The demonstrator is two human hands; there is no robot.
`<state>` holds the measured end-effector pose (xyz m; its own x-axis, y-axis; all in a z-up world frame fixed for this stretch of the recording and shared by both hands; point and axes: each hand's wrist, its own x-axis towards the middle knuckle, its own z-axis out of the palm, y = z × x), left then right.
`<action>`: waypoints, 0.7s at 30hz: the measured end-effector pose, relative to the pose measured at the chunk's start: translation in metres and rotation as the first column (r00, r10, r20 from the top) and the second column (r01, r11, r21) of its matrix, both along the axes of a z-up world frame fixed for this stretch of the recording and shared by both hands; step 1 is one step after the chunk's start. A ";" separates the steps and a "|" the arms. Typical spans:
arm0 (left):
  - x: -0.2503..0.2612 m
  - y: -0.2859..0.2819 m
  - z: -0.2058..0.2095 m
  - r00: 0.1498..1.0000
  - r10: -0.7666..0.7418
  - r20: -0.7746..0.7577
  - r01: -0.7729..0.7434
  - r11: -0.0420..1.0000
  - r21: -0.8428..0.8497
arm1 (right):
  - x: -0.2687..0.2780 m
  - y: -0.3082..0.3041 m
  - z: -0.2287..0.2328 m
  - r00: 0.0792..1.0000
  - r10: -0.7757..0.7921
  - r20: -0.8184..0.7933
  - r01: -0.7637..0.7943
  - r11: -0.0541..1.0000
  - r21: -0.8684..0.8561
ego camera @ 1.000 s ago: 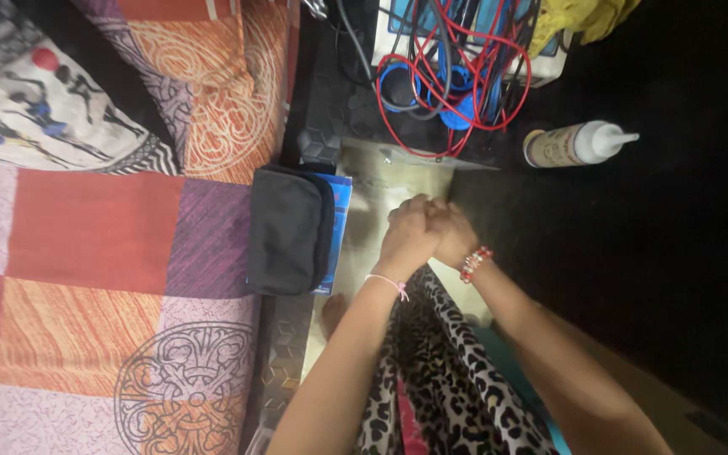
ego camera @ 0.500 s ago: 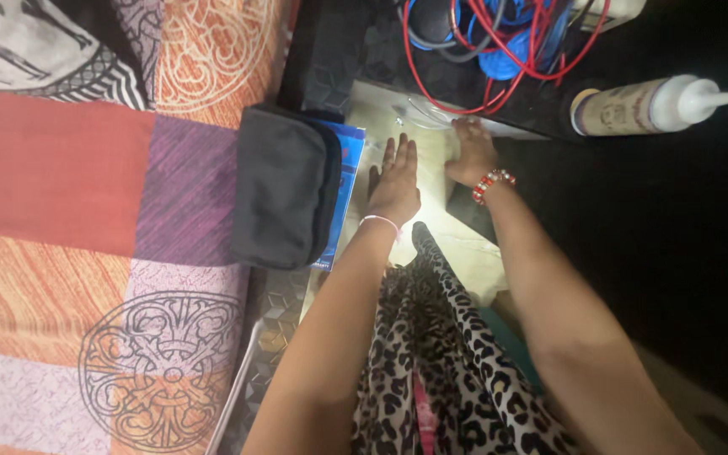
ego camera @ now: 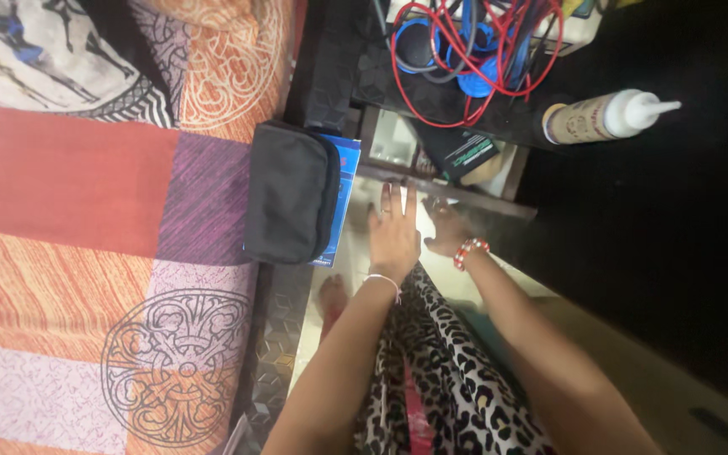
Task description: The person takes a blood pressure monitor box and a pouch from a drawer, sets them aside, and then untangles several red and blue medical lead wires by a physiotherapist machine.
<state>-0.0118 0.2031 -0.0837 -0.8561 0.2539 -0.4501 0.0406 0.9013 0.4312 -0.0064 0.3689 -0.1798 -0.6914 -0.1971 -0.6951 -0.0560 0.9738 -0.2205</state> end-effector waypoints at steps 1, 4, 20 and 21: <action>0.001 -0.001 0.002 0.999 -0.002 -0.035 0.003 0.999 0.034 | 0.007 -0.004 0.008 0.999 0.005 0.048 -0.008 0.997 0.076; 0.001 -0.010 -0.015 0.959 -0.166 -0.231 0.113 0.968 -0.225 | 0.051 -0.013 0.033 0.889 -0.258 -0.379 0.177 0.956 -0.236; 0.033 -0.026 -0.019 0.933 -0.326 0.156 0.352 0.917 -0.190 | 0.115 0.036 0.054 0.840 -0.263 -0.475 0.209 0.964 -0.165; 0.038 -0.028 -0.025 0.937 -0.328 0.119 0.344 0.924 -0.164 | 0.120 0.036 0.060 0.858 -0.284 -0.429 0.229 0.958 -0.175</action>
<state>0.0258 0.1756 -0.1088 -0.6895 0.4279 -0.5844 0.3241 0.9038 0.2794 0.1134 0.4052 -0.1201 -0.9581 -0.0286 -0.2849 0.0736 0.9370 -0.3416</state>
